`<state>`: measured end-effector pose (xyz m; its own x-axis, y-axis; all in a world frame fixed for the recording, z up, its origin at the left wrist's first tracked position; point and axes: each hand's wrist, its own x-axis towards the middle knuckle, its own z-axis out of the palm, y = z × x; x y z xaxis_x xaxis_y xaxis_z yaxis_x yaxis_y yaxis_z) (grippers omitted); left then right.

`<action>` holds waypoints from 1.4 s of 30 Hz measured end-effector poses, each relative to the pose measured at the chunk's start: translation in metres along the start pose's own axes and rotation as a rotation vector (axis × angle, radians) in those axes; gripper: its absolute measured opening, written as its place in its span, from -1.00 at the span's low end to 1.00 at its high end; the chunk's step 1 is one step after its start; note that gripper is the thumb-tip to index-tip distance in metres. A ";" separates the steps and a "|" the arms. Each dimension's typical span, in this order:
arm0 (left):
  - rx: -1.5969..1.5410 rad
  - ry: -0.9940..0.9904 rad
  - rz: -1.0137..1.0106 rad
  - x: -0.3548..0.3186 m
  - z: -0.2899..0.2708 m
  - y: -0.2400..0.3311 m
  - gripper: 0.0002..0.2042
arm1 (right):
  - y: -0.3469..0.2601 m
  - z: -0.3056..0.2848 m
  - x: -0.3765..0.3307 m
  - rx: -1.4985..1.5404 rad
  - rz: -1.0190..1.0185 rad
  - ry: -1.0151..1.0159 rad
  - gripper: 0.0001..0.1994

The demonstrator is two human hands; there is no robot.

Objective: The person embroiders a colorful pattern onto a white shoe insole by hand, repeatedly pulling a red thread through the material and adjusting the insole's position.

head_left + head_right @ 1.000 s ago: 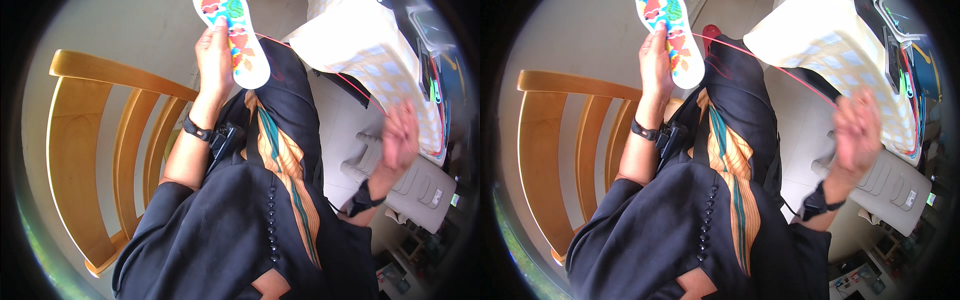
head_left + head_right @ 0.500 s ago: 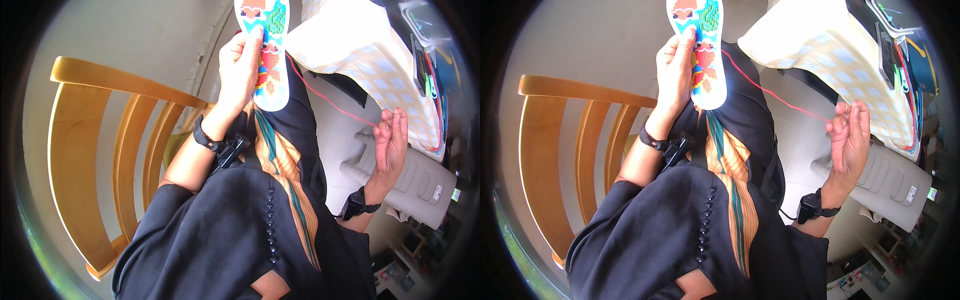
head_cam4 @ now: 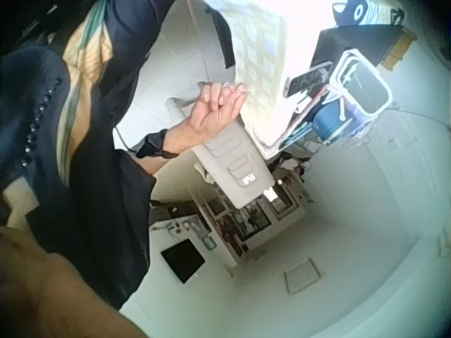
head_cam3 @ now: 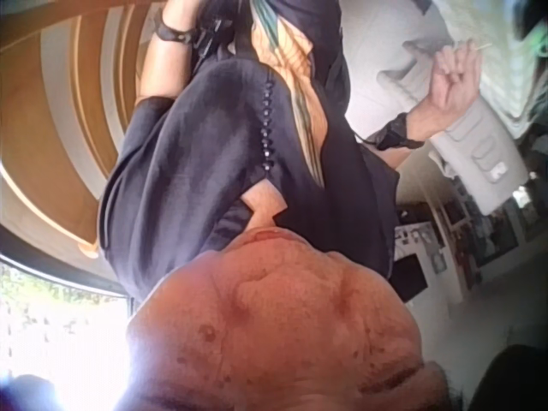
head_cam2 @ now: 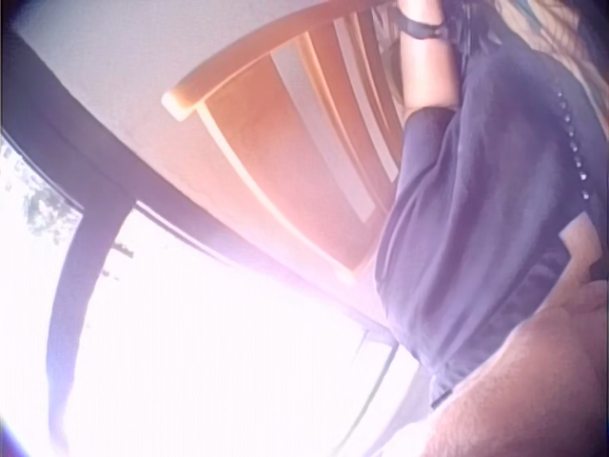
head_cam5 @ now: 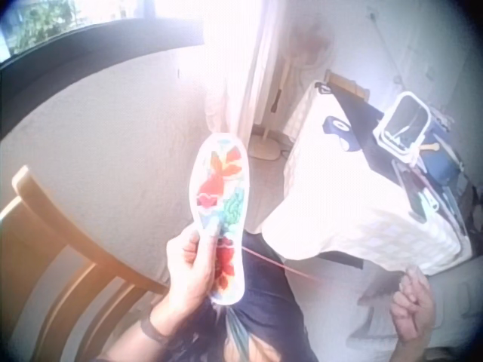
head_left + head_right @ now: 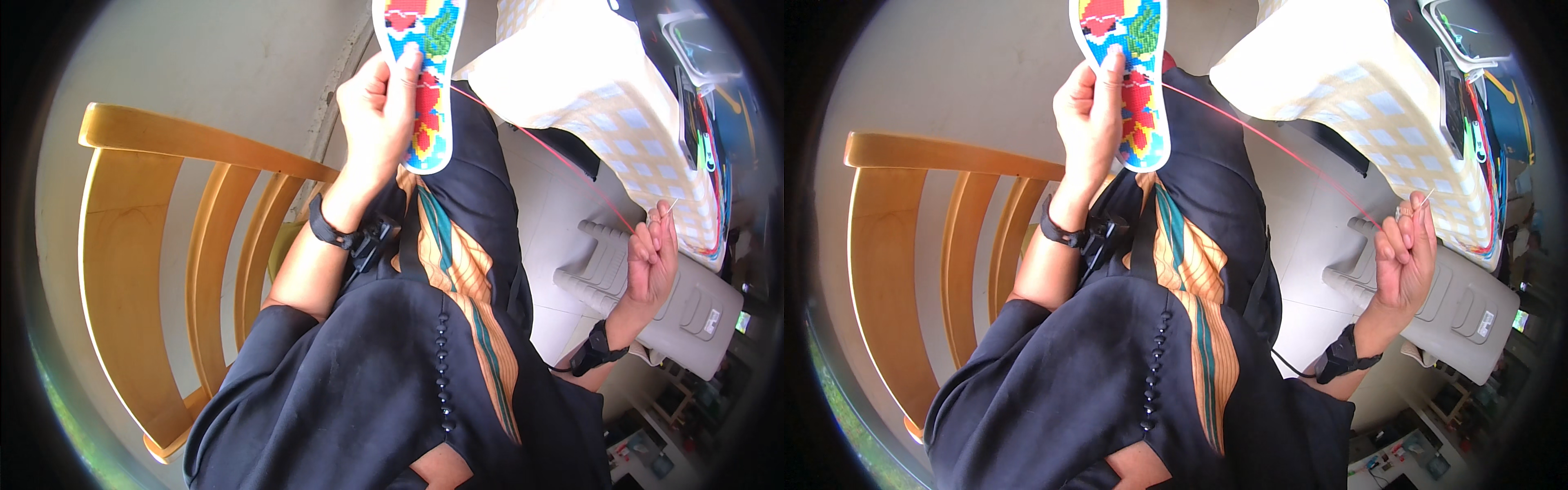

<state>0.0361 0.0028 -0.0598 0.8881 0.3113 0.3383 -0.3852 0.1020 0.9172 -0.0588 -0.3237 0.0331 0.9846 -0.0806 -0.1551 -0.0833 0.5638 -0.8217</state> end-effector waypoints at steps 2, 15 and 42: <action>-0.036 -0.014 0.004 -0.002 0.002 0.005 -0.81 | -0.004 -0.005 -0.005 0.047 0.038 0.021 -0.80; -0.022 0.218 0.188 0.016 -0.012 0.014 -0.77 | -0.088 -0.256 -0.065 -0.606 -0.745 1.050 -0.94; -0.418 -0.107 -0.080 -0.015 0.018 0.048 -0.76 | 0.104 0.148 0.026 -1.055 -0.618 -0.256 -0.79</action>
<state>0.0086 -0.0144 -0.0168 0.9316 0.1894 0.3101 -0.3633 0.5017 0.7850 -0.0189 -0.1458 0.0248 0.8946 0.1318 0.4270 0.4374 -0.4543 -0.7761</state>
